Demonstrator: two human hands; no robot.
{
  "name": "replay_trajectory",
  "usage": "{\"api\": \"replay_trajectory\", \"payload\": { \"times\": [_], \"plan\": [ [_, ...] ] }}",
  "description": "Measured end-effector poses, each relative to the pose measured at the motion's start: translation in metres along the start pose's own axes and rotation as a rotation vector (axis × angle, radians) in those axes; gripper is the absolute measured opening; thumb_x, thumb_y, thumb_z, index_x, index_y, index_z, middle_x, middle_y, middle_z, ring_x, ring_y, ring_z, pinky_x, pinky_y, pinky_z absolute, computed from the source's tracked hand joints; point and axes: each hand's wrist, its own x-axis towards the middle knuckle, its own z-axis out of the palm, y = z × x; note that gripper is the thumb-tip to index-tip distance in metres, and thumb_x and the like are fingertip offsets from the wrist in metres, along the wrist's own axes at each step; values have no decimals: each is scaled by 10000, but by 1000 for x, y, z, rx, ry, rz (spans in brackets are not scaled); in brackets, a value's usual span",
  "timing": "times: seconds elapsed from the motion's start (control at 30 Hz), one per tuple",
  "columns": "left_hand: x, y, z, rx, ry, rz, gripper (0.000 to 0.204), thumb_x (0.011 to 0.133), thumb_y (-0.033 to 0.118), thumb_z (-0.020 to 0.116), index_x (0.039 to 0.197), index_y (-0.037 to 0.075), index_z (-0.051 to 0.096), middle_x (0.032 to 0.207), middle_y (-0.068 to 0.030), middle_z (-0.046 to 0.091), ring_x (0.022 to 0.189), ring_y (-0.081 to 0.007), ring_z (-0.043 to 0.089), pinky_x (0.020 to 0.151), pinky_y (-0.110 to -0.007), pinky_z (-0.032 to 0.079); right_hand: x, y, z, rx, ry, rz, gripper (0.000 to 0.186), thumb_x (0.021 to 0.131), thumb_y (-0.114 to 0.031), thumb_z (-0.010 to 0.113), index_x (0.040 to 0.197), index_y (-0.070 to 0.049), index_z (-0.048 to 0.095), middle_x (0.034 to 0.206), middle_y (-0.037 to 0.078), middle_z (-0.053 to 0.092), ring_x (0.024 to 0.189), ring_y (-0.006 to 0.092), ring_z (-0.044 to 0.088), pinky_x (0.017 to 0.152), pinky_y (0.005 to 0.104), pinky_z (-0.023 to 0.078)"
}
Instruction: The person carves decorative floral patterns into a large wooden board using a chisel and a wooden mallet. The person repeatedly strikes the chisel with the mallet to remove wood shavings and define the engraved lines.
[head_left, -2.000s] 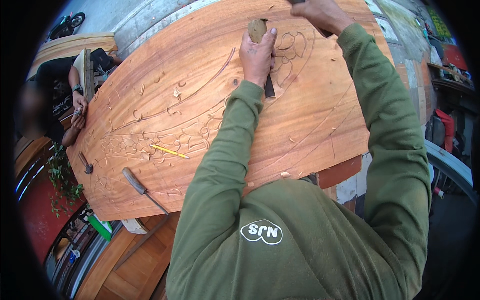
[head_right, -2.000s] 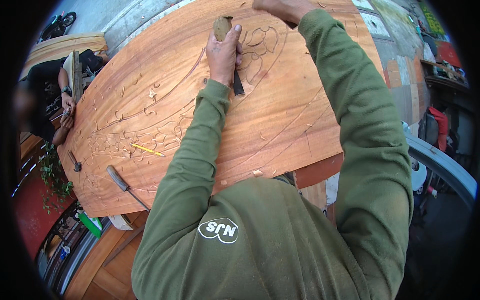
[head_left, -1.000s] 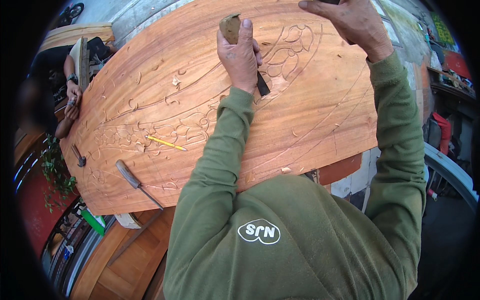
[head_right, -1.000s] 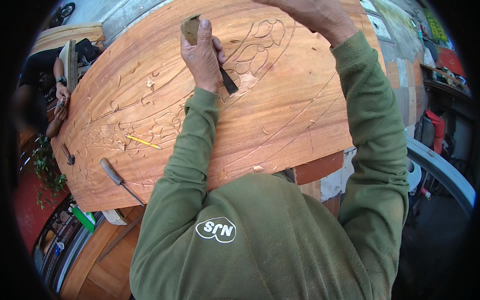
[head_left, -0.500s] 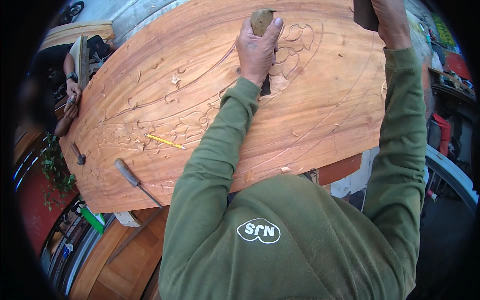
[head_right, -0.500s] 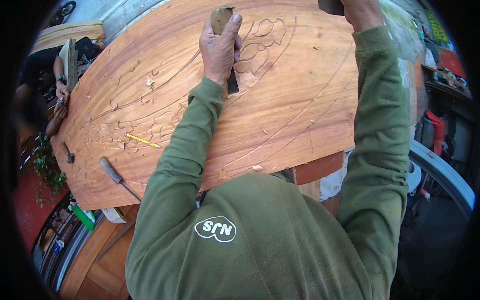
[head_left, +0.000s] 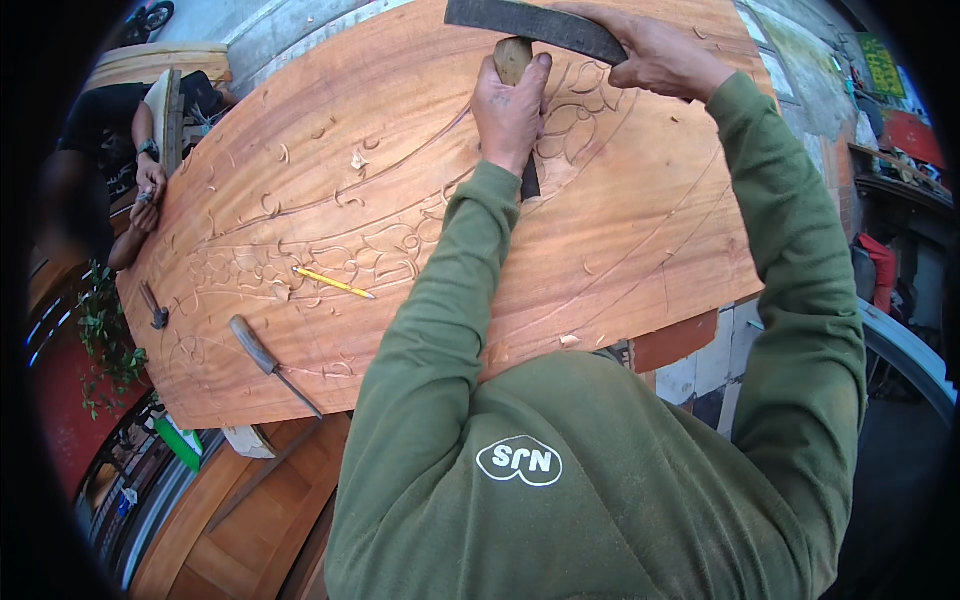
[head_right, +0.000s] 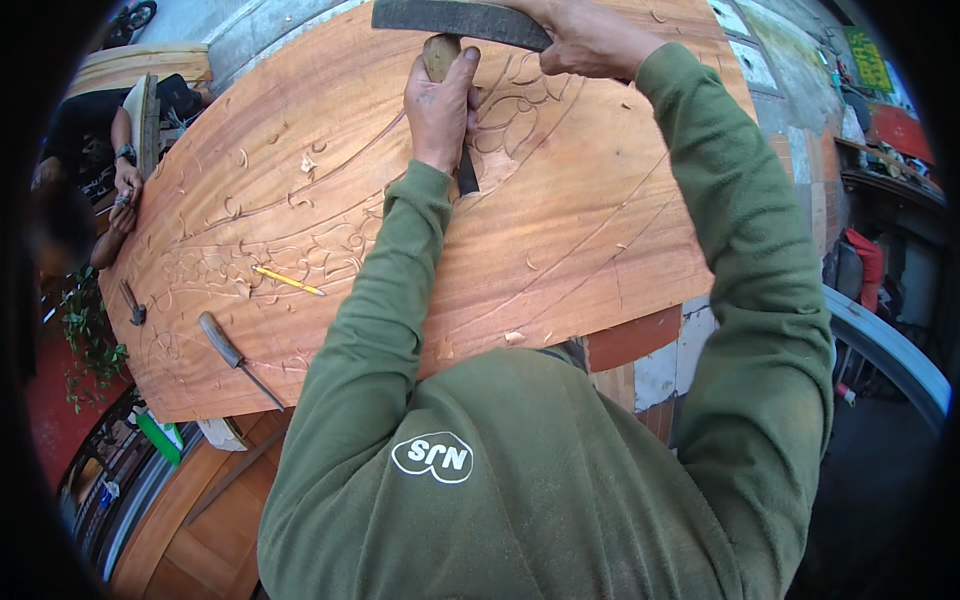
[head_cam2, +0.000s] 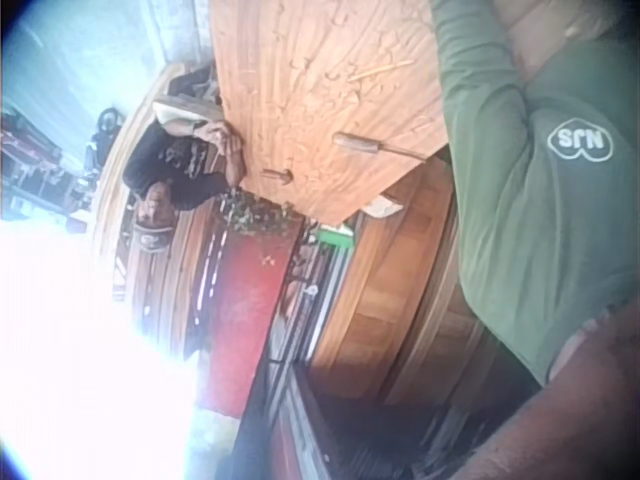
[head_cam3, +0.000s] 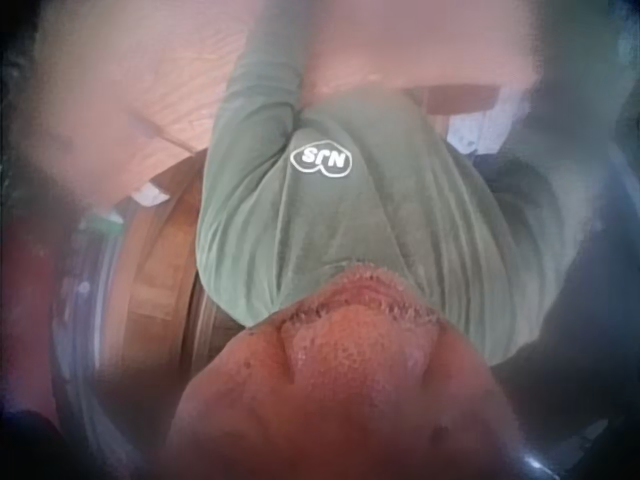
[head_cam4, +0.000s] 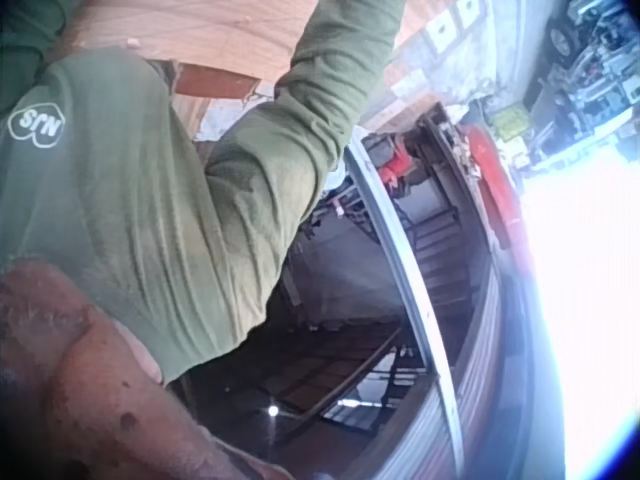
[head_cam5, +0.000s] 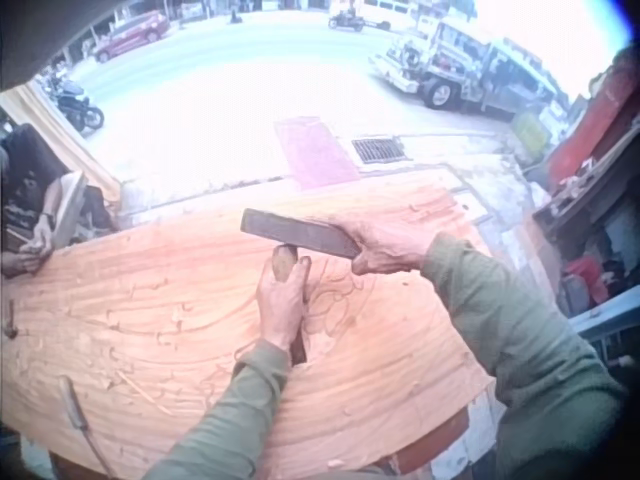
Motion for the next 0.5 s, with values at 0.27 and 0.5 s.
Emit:
{"api": "replay_trajectory", "payload": {
  "times": [0.27,0.5],
  "plan": [
    [-4,-1,-4,-8,-6,-9,301,1034,314,783,1058,88,584,665,-10,597,428,-78,490,390,-240,375,27,-22,-17,349,97,445,875,782,-24,758,1608,-85,476,1380,248,688,1309,353,646,1108,445,510],
    [-9,1,-15,-8,71,67,293,1046,334,769,1031,111,579,656,-3,587,423,-75,488,378,-236,369,38,-19,-24,133,6,300,904,780,-37,750,1627,-184,469,1280,220,725,1210,403,695,1023,481,553]
  ]
}}
